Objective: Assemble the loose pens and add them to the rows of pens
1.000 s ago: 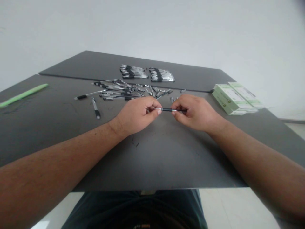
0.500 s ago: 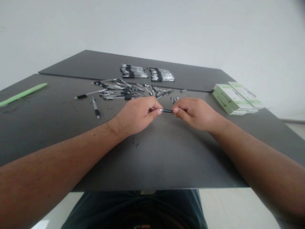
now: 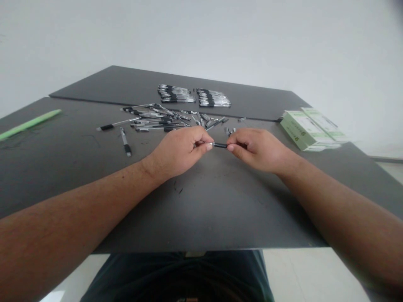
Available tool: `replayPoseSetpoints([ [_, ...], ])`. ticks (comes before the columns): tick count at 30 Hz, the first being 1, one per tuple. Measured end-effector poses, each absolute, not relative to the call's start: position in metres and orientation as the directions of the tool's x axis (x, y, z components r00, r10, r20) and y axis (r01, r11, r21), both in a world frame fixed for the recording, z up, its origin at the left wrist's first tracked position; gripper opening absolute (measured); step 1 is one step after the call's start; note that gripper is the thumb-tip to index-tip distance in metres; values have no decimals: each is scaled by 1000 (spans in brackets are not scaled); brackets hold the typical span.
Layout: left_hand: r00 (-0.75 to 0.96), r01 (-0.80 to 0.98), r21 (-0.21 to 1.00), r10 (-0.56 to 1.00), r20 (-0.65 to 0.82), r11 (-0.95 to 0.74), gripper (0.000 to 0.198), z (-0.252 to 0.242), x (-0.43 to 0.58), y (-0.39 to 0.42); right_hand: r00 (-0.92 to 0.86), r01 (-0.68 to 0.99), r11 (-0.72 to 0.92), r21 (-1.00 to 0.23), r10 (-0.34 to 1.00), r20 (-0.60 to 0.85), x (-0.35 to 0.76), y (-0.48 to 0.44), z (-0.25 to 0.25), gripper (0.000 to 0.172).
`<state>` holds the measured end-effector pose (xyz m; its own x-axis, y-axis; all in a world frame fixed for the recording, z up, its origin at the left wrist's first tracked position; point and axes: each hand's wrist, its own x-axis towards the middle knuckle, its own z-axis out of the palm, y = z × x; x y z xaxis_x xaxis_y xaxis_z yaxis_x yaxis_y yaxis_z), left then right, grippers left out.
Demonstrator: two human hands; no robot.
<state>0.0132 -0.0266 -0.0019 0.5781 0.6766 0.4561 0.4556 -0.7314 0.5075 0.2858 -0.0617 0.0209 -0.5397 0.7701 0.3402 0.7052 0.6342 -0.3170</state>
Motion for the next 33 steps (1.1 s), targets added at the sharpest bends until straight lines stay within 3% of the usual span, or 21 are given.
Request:
replayPoseSetpoints([
  [6, 586, 452, 506, 672, 453, -734, 18, -2, 13, -28, -521, 710, 618, -337, 783, 340, 285, -63, 22, 9],
  [24, 560, 447, 542, 695, 451, -712, 17, -3, 15, -29, -504, 725, 558, -403, 829, 242, 287, -62, 24, 37],
  [33, 581, 443, 517, 674, 457, -733, 17, -3, 14, -27, -406, 723, 464, -512, 885, 227, 284, -65, 24, 18],
])
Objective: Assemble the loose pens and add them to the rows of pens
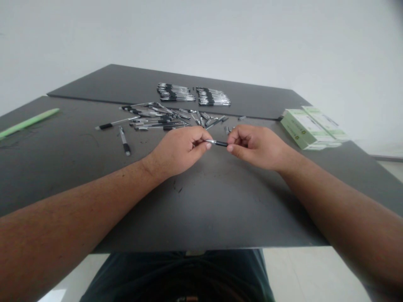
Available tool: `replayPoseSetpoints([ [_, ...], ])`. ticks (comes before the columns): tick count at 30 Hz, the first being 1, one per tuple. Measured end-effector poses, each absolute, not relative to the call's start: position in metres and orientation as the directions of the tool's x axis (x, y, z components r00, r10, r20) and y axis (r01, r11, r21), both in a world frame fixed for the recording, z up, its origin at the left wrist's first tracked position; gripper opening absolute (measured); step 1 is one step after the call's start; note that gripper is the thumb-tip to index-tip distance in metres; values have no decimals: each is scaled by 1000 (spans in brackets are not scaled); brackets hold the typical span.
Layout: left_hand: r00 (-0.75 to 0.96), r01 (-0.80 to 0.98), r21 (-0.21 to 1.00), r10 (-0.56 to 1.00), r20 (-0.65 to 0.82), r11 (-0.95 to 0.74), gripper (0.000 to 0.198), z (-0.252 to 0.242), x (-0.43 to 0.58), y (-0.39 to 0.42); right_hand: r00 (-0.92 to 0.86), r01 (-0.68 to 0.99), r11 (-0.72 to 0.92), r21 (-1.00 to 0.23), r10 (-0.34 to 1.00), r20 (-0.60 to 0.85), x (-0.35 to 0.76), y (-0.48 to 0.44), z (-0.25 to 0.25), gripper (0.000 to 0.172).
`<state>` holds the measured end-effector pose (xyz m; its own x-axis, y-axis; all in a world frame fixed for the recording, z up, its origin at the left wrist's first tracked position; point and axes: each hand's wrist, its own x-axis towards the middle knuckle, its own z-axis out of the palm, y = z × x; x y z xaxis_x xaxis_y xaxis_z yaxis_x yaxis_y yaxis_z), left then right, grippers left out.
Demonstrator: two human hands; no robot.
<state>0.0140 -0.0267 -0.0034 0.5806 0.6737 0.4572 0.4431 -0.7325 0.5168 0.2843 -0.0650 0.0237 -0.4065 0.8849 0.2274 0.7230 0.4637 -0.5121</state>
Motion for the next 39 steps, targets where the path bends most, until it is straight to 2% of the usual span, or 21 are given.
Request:
replayPoseSetpoints([
  [4, 573, 437, 531, 679, 459, -726, 17, -4, 14, -27, -421, 729, 479, -489, 877, 232, 284, -64, 24, 20],
  [11, 572, 438, 533, 682, 456, -724, 18, -4, 14, -26, -455, 747, 483, -457, 872, 180, 285, -62, 26, 35],
  [18, 565, 427, 529, 673, 477, -733, 20, -6, 14, -26, -466, 737, 474, -482, 873, 145, 284, -64, 28, 43],
  [25, 566, 422, 525, 667, 485, -740, 17, -5, 14, -27, -409, 723, 422, -547, 900, 154, 284, -64, 25, 21],
  [32, 591, 416, 515, 654, 473, -749, 19, -2, 14, -27, -418, 748, 448, -490, 891, 176, 285, -65, 26, 20],
  [39, 610, 417, 510, 648, 457, -753, 19, 2, 13, -26, -449, 725, 441, -529, 885, 122, 286, -63, 29, 23],
])
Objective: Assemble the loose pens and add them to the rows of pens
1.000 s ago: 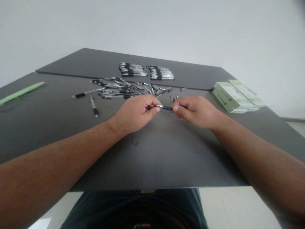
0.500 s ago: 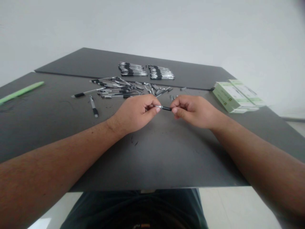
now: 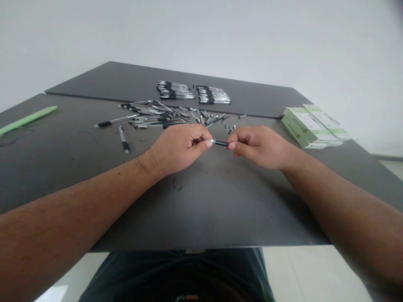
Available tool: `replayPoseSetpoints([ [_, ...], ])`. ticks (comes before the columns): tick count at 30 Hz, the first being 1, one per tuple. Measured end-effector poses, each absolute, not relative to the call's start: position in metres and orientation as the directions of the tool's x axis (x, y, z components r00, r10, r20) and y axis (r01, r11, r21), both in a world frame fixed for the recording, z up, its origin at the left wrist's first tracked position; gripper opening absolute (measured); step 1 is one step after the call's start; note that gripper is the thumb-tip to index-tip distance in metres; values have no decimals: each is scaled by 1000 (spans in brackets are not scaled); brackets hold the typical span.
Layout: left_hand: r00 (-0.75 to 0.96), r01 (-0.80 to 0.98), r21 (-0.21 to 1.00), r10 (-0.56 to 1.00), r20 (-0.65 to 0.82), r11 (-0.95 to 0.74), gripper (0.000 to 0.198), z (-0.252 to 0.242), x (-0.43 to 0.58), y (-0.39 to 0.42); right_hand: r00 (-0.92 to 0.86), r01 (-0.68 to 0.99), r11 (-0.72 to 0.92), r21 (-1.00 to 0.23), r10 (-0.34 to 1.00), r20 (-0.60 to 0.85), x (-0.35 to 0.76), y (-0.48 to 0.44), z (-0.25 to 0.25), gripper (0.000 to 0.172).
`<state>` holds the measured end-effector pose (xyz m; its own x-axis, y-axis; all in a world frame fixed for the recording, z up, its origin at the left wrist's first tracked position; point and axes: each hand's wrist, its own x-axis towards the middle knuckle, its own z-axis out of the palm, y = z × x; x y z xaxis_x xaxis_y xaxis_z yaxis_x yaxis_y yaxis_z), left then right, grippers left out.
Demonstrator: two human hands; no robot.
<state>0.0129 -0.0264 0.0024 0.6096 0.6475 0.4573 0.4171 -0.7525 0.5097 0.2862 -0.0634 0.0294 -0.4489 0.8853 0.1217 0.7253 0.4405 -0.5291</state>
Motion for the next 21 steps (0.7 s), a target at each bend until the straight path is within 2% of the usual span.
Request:
replayPoseSetpoints([
  [8, 594, 439, 521, 671, 444, -732, 21, 0, 13, -26, -426, 717, 399, -571, 900, 93, 284, -61, 27, 23],
  [15, 556, 485, 532, 714, 426, -695, 20, -2, 14, -27, -412, 733, 421, -534, 900, 144, 287, -61, 25, 17],
  [18, 532, 523, 530, 742, 409, -667, 17, -2, 11, -21, -339, 730, 405, -551, 914, 223, 292, -57, 22, 18],
  [21, 476, 574, 514, 771, 423, -637, 17, -1, 4, -9, -196, 695, 362, -621, 927, 320, 299, -51, 16, 27],
])
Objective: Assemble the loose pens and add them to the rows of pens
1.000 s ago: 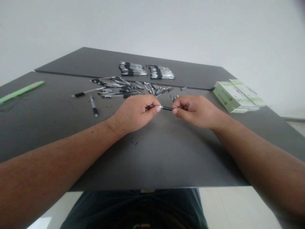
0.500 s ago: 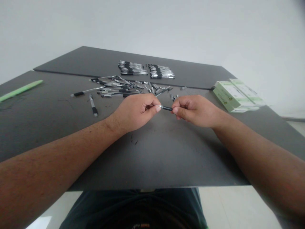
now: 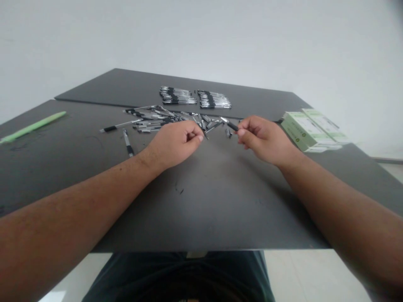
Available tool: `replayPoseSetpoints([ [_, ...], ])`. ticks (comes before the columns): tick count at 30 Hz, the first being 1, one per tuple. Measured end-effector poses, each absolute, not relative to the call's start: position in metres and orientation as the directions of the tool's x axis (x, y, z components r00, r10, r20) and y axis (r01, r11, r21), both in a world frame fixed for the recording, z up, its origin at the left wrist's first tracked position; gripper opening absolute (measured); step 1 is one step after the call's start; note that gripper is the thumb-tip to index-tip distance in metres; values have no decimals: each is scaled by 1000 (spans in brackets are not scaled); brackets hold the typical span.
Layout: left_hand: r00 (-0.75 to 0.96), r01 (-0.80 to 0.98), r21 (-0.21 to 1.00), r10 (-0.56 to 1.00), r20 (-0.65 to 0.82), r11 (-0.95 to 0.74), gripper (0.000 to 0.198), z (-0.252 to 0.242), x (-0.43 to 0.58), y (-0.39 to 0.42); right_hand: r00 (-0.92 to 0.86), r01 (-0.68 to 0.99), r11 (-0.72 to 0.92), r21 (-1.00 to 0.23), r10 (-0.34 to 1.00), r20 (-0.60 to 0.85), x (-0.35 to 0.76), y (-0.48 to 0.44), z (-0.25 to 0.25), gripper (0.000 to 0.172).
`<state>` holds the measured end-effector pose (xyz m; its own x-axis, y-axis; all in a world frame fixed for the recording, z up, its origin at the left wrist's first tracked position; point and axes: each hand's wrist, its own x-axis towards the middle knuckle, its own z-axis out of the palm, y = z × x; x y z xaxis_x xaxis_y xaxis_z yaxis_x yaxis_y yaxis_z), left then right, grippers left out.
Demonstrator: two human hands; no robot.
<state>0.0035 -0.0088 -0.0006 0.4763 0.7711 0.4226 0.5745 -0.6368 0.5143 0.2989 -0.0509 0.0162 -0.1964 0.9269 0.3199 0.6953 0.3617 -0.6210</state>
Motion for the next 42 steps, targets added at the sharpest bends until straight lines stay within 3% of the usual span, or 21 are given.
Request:
replayPoseSetpoints([
  [5, 397, 643, 489, 803, 445, -589, 18, 2, -12, 16, -4, 641, 304, -704, 919, 393, 310, -41, 7, 37],
  [11, 355, 689, 458, 813, 462, -562, 15, -2, -24, 35, 81, 612, 297, -733, 899, 431, 318, -34, 4, 40],
  [18, 462, 691, 398, 793, 397, -603, 26, 3, -11, 34, 124, 657, 279, -701, 877, 465, 318, -27, 3, 34],
  [21, 620, 649, 243, 685, 383, -722, 33, 11, 19, 35, 118, 669, 277, -690, 877, 466, 319, -23, 1, 35],
  [25, 826, 535, -41, 513, 232, -844, 38, 15, 69, 46, 84, 683, 310, -661, 866, 492, 324, -20, -2, 31],
  [32, 890, 448, -322, 449, 75, -834, 38, 8, 113, 67, 79, 680, 310, -664, 870, 487, 326, -17, 2, 18],
  [37, 883, 446, -336, 469, 15, -829, 32, 13, 111, 67, 63, 675, 332, -659, 864, 500, 324, -17, 4, 17],
  [42, 852, 518, -271, 517, 79, -811, 24, 19, 101, 57, 42, 686, 335, -646, 868, 495, 322, -18, 5, 16],
])
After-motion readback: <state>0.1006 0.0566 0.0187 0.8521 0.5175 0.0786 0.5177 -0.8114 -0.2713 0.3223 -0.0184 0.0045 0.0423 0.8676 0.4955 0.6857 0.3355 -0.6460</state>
